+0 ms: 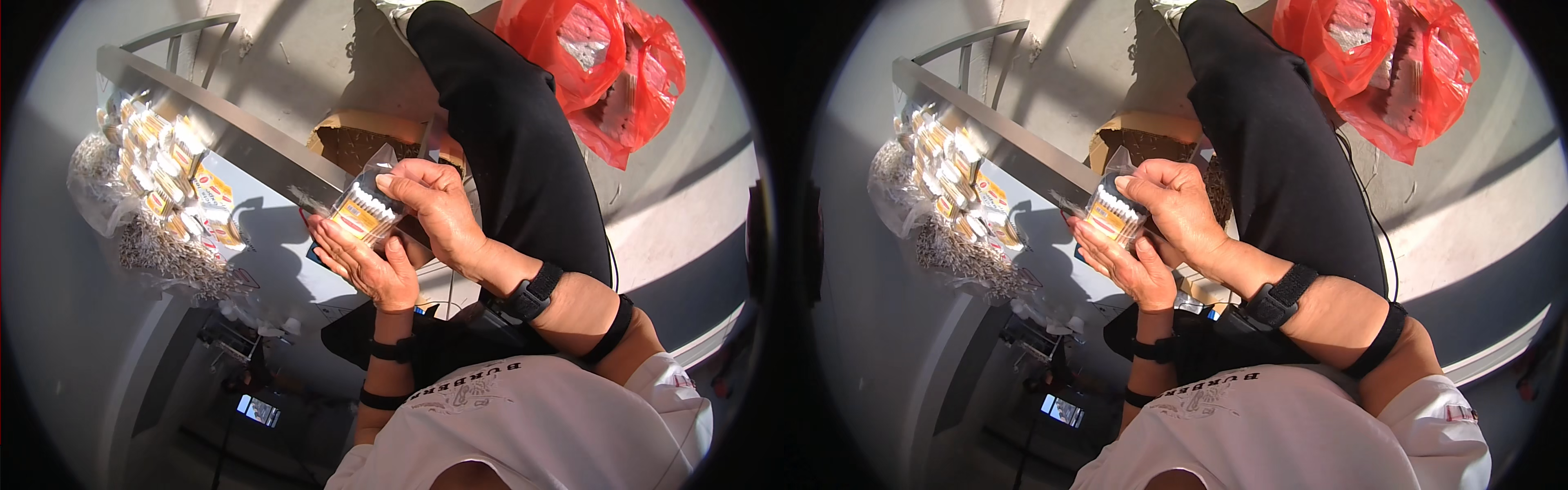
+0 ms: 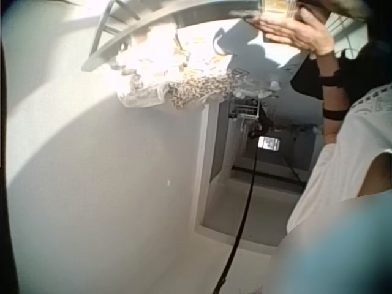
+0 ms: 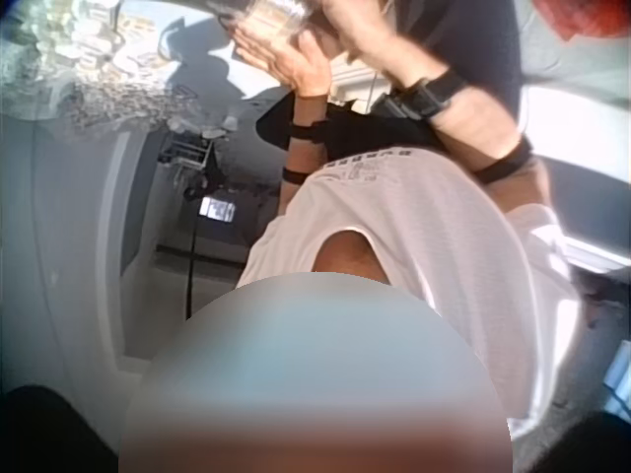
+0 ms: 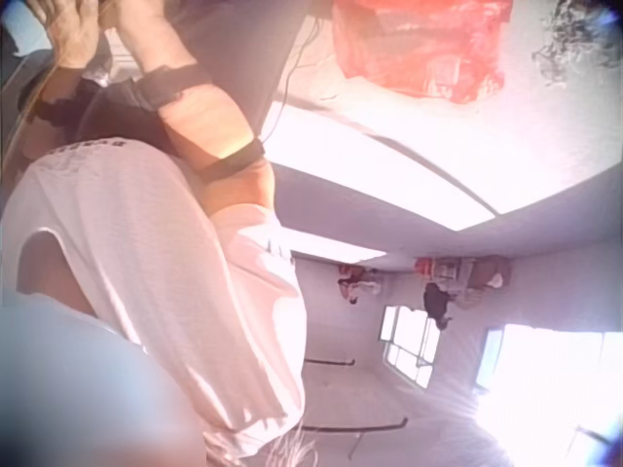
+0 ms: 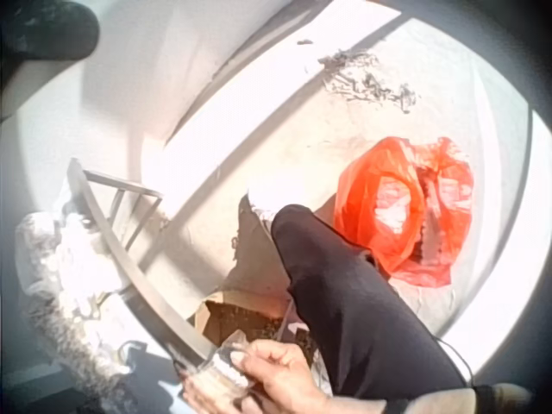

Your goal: Packing small wooden sticks into plastic bags and bundling them with rubber bands.

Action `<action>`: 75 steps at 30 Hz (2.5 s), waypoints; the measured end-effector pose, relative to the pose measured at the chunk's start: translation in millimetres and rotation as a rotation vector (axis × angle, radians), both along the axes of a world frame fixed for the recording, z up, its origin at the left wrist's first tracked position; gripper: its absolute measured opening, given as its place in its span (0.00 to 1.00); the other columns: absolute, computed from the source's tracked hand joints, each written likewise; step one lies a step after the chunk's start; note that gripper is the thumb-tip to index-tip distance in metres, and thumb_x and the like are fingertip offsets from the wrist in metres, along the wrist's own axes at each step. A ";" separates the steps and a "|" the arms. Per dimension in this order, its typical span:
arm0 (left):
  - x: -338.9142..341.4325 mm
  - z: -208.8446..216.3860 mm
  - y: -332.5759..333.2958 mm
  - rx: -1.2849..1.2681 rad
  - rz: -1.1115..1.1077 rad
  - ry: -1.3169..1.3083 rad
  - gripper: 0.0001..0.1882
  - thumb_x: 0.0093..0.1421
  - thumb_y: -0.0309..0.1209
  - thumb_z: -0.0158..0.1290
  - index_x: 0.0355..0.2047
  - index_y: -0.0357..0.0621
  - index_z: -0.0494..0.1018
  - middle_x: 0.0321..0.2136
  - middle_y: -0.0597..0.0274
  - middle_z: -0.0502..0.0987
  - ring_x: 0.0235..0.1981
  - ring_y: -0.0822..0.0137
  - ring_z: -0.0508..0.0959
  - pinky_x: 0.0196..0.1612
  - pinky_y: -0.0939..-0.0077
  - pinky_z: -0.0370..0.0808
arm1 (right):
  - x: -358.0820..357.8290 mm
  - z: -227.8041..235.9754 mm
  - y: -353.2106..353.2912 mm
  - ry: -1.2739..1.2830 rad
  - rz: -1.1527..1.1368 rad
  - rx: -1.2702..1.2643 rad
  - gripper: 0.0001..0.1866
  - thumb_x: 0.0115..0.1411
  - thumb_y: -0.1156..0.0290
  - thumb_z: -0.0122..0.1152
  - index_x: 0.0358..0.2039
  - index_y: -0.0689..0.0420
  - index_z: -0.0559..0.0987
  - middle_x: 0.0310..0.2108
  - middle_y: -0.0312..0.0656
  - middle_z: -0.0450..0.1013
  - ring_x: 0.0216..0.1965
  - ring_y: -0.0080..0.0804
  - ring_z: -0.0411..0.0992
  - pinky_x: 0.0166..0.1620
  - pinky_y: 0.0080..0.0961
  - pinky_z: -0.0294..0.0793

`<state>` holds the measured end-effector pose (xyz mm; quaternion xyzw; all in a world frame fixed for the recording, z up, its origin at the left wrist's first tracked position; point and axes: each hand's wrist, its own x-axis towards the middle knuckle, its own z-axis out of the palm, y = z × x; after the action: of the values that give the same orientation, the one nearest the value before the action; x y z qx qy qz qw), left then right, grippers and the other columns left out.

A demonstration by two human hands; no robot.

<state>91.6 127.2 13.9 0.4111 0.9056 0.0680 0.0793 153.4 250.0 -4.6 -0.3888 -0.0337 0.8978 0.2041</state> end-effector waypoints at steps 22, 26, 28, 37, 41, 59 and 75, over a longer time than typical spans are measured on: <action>-0.3 -1.6 -0.5 -0.004 0.020 0.023 0.48 0.65 0.60 0.36 0.69 0.31 0.41 0.69 0.40 0.46 0.70 0.42 0.47 0.69 0.45 0.39 | -9.4 -0.8 -7.5 -0.275 0.200 0.619 0.08 0.51 0.77 0.69 0.32 0.64 0.80 0.27 0.35 0.75 0.29 0.17 0.70 0.34 0.19 0.71; 0.2 -1.4 0.6 -0.012 0.012 0.033 0.47 0.66 0.60 0.36 0.69 0.31 0.40 0.69 0.39 0.46 0.70 0.42 0.47 0.69 0.45 0.39 | -9.7 2.0 -5.2 -0.255 0.238 0.517 0.09 0.51 0.76 0.69 0.32 0.64 0.80 0.28 0.37 0.73 0.31 0.18 0.69 0.35 0.20 0.70; 0.0 -1.1 1.0 -0.013 0.013 0.036 0.47 0.66 0.60 0.36 0.69 0.31 0.40 0.69 0.39 0.45 0.70 0.42 0.47 0.69 0.45 0.39 | -9.5 2.7 -4.0 -0.307 0.264 0.614 0.08 0.51 0.75 0.69 0.31 0.64 0.80 0.27 0.37 0.73 0.30 0.19 0.69 0.34 0.20 0.70; -0.5 0.0 1.7 -0.001 -0.013 0.026 0.45 0.67 0.57 0.35 0.69 0.30 0.40 0.69 0.38 0.44 0.70 0.42 0.46 0.69 0.45 0.38 | -20.7 -1.5 -1.1 -0.312 0.224 0.619 0.08 0.52 0.74 0.70 0.28 0.64 0.79 0.27 0.36 0.73 0.29 0.18 0.68 0.33 0.20 0.70; -2.0 -3.8 -2.4 -0.010 -0.038 0.055 0.44 0.67 0.55 0.37 0.69 0.31 0.40 0.69 0.38 0.44 0.70 0.42 0.46 0.69 0.46 0.38 | -17.0 0.4 -7.1 -0.288 0.190 0.607 0.08 0.53 0.74 0.70 0.28 0.63 0.79 0.27 0.36 0.73 0.29 0.18 0.68 0.33 0.21 0.70; 0.2 1.3 5.2 -0.012 -0.008 0.049 0.45 0.66 0.54 0.40 0.68 0.28 0.41 0.69 0.39 0.44 0.71 0.46 0.45 0.70 0.51 0.36 | 8.0 3.6 -18.0 -0.323 0.307 0.464 0.12 0.51 0.72 0.74 0.29 0.63 0.78 0.26 0.34 0.75 0.27 0.14 0.70 0.29 0.16 0.70; 0.1 3.6 7.6 0.015 -0.014 0.065 0.45 0.62 0.48 0.47 0.68 0.33 0.44 0.69 0.41 0.46 0.71 0.47 0.45 0.69 0.49 0.33 | -26.8 3.2 35.6 -0.431 0.514 0.969 0.15 0.52 0.66 0.74 0.26 0.66 0.80 0.20 0.36 0.74 0.22 0.18 0.68 0.25 0.19 0.68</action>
<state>91.6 134.9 17.5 0.4202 0.9041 0.0610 0.0473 126.6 285.7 -1.3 -0.4041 -0.5740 0.7016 0.1227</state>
